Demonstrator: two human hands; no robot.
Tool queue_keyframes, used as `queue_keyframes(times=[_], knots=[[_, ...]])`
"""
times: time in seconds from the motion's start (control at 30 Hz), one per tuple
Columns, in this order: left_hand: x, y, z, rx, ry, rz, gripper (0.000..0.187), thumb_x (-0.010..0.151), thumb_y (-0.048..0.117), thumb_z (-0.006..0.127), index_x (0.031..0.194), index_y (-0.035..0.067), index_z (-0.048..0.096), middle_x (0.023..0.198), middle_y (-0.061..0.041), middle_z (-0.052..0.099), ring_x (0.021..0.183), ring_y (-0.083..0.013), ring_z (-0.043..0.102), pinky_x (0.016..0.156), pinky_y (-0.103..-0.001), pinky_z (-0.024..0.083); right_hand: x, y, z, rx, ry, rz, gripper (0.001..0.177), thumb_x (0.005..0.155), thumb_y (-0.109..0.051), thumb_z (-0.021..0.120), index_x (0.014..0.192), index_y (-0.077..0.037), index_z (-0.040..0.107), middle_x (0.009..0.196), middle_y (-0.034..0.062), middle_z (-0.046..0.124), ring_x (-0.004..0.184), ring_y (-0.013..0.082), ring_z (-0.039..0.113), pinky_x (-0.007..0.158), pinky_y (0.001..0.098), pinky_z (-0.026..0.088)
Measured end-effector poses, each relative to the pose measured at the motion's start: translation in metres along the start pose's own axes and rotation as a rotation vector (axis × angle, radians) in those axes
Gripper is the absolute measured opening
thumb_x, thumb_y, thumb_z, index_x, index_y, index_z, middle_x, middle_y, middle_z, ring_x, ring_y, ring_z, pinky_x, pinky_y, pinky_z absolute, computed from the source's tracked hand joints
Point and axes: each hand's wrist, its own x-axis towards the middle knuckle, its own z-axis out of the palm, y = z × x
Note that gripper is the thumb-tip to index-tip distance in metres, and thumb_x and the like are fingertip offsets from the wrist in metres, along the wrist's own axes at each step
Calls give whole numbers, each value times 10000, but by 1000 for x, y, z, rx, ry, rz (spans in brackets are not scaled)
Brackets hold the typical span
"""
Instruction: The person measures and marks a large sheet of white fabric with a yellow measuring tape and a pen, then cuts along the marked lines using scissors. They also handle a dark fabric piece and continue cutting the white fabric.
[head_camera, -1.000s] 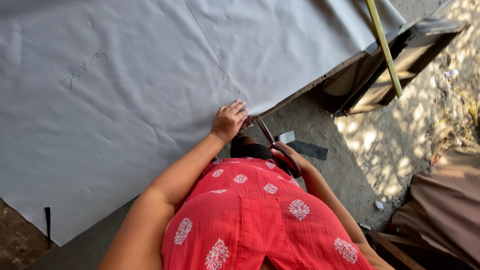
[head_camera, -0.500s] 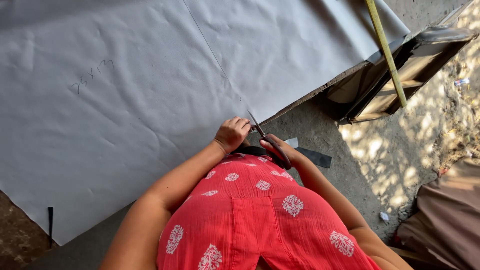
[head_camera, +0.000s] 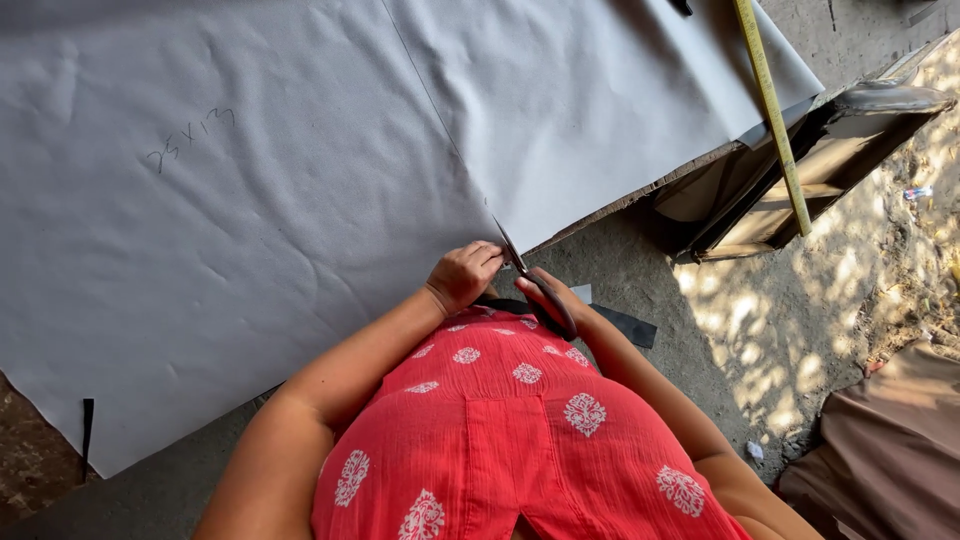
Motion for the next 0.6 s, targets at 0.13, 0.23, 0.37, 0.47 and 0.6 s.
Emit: queue_keyframes(times=[0.13, 0.23, 0.37, 0.47, 0.6], knots=[[4, 4, -13, -24, 8, -35, 81, 953, 185, 630, 959, 199, 709, 993, 29, 697, 982, -170, 708, 727, -259, 556, 23, -6, 6, 26, -15, -59, 423, 960, -532, 698, 1041, -120, 641, 529, 146, 547, 430, 238, 599, 360, 305, 468], [6, 3, -17, -41, 25, -68, 124, 984, 192, 592, 949, 199, 711, 1006, 37, 698, 1029, -167, 710, 752, -252, 558, 43, 6, 3, 68, 34, -81, 359, 988, -459, 678, 1009, -100, 674, 500, 146, 530, 413, 224, 580, 357, 289, 445], [10, 4, -25, -98, 46, -85, 159, 997, 175, 579, 910, 173, 711, 1013, 24, 708, 1049, -184, 715, 770, -259, 571, 34, -29, 8, 15, -4, -71, 441, 954, -549, 706, 1037, -120, 647, 543, 144, 558, 463, 224, 597, 395, 320, 454], [16, 5, -36, -99, 43, -68, 191, 1016, 202, 559, 881, 192, 693, 994, 40, 701, 1046, -173, 718, 774, -259, 569, 27, -60, 16, 47, -8, -89, 466, 959, -559, 696, 1032, -101, 648, 528, 154, 550, 442, 243, 608, 397, 313, 463], [22, 7, -53, -135, 46, -83, 227, 1042, 213, 542, 862, 193, 679, 982, 39, 700, 1055, -171, 722, 788, -260, 573, 27, -65, 19, 39, 52, -72, 447, 950, -535, 719, 1031, -97, 679, 532, 140, 538, 445, 207, 598, 414, 287, 440]])
